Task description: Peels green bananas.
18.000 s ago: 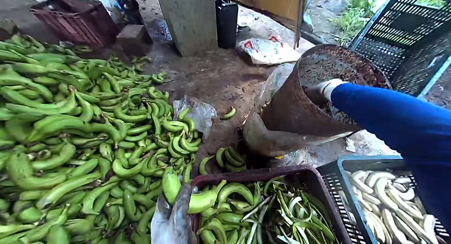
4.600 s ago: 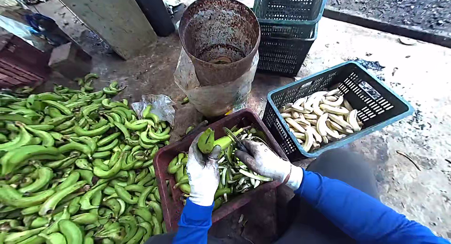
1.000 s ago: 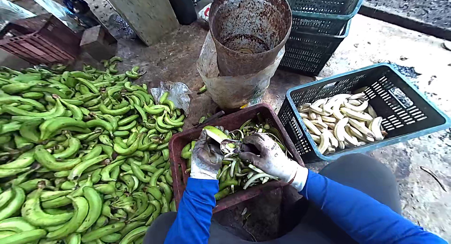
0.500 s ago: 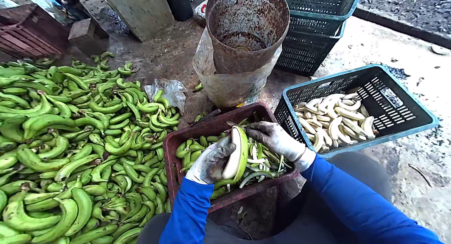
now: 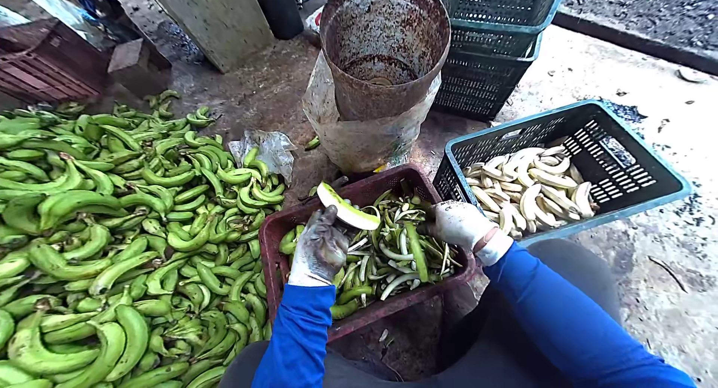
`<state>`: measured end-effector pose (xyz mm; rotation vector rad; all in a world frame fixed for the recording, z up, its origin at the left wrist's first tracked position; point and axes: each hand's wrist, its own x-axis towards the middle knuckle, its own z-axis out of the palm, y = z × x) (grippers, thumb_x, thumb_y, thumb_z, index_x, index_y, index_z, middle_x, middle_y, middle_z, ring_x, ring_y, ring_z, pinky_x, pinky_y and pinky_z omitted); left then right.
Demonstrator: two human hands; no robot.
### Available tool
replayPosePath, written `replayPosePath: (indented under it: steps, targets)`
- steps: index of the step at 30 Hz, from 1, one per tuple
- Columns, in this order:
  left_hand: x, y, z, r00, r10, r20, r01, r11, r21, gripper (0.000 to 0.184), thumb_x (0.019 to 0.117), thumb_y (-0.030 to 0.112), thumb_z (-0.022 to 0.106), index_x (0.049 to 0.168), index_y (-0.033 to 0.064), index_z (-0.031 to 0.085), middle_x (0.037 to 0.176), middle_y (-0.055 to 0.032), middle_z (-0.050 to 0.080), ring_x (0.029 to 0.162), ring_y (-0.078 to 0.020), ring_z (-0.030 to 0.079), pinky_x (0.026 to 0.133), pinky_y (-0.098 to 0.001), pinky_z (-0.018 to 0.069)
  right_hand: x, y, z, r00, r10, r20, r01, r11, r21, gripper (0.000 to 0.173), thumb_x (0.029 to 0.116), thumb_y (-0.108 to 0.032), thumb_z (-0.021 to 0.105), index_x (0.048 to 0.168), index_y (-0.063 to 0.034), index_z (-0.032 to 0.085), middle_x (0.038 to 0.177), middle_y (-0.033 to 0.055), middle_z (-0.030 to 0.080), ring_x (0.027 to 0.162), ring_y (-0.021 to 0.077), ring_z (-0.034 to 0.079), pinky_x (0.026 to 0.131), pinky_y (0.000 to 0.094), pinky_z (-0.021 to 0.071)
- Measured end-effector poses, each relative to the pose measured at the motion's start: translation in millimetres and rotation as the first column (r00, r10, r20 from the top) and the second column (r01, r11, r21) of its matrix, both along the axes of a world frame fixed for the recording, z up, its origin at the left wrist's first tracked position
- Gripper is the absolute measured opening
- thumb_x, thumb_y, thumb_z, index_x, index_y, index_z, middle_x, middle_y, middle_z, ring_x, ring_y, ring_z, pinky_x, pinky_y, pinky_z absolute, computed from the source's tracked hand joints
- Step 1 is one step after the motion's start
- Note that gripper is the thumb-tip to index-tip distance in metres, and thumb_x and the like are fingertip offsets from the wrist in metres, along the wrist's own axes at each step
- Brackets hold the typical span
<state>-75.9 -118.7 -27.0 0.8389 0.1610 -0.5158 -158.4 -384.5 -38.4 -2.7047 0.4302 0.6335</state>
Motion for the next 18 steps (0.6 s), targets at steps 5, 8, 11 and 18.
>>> replayPosePath:
  steps: [5, 8, 11, 18]
  targets:
    - [2.9, 0.5, 12.7, 0.988, 0.142, -0.066, -0.146, 0.988, -0.054, 0.032, 0.1105, 0.028, 0.038, 0.124, 0.0064, 0.056, 0.113, -0.0167, 0.067, 0.102, -0.031, 0.069, 0.088, -0.0508, 0.0579, -1.5, -3.5, 4.1, 0.997, 0.016, -0.071, -0.016, 1.0, -0.007, 0.057, 0.0957, -0.064, 0.057, 0.094, -0.0091, 0.072, 0.096, 0.0171, 0.071, 0.098, 0.0384, 0.068, 0.081, 0.0652, 0.0509]
    - [6.0, 4.0, 7.5, 0.988, 0.13, -0.088, -0.138, 0.987, -0.082, 0.033, 0.11, 0.032, 0.038, 0.124, 0.0085, 0.057, 0.112, -0.0157, 0.067, 0.101, -0.0307, 0.068, 0.088, -0.0507, 0.0578, -1.6, -8.5, 4.1, 1.0, -0.006, -0.023, 0.008, 0.995, 0.098, 0.055, 0.0992, -0.062, 0.053, 0.096, -0.0105, 0.072, 0.095, 0.0153, 0.07, 0.095, 0.0356, 0.068, 0.082, 0.0633, 0.0512]
    - [6.9, 4.8, 5.3, 0.99, 0.114, -0.081, -0.121, 0.989, -0.081, 0.033, 0.1101, 0.033, 0.038, 0.122, 0.0098, 0.058, 0.109, -0.0148, 0.068, 0.098, -0.0301, 0.069, 0.085, -0.0503, 0.0587, 0.1, -9.1, 3.1, 0.999, -0.026, -0.047, 0.035, 0.977, 0.211, 0.062, 0.0992, -0.067, 0.049, 0.092, -0.0101, 0.072, 0.088, 0.0138, 0.069, 0.087, 0.0323, 0.067, 0.08, 0.0602, 0.0517]
    - [6.4, 3.3, 7.7, 0.985, 0.138, -0.104, -0.142, 0.989, -0.036, 0.032, 0.1095, 0.033, 0.041, 0.126, 0.0105, 0.057, 0.111, -0.0146, 0.067, 0.099, -0.0304, 0.069, 0.086, -0.0511, 0.0584, -1.3, -8.0, 1.0, 0.996, 0.004, -0.094, 0.015, 0.981, 0.191, 0.065, 0.1001, -0.067, 0.047, 0.09, -0.0076, 0.07, 0.088, 0.0156, 0.068, 0.088, 0.0333, 0.067, 0.079, 0.0607, 0.0513]
